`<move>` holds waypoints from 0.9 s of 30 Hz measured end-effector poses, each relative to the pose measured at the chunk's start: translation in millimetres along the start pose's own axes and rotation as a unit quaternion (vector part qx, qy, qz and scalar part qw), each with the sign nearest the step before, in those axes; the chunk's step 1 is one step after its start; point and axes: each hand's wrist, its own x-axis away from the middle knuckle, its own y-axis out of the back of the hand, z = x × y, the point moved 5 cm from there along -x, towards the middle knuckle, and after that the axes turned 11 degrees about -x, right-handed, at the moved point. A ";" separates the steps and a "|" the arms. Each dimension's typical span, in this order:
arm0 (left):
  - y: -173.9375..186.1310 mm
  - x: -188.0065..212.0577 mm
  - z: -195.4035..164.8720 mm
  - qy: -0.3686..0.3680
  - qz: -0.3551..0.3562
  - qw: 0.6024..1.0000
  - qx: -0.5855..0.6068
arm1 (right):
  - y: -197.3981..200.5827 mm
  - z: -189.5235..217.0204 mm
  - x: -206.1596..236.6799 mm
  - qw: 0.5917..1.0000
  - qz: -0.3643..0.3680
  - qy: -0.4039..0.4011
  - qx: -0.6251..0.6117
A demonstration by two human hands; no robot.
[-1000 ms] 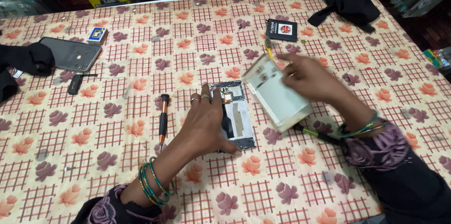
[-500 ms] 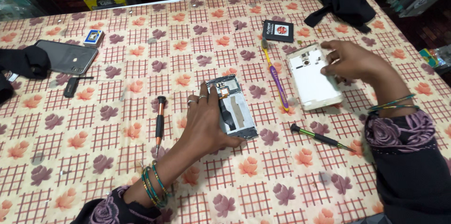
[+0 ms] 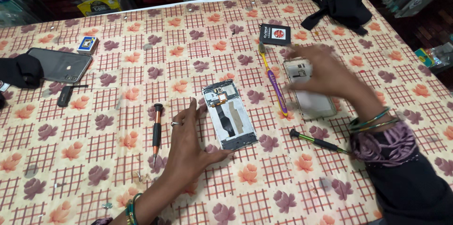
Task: The person repairs a disassembled tablet on a work table, using a screwdriver to work on the internal board and connectors, then removes the swollen battery and presses the back cover onto the tablet. Afterwards the person picks up a smartphone, removes its back cover and begins working on its internals with a screwdriver.
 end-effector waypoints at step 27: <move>-3.1 1.4 -9.2 -0.046 0.018 0.998 -0.035 | 8.6 10.6 5.3 0.984 -0.136 0.105 -0.057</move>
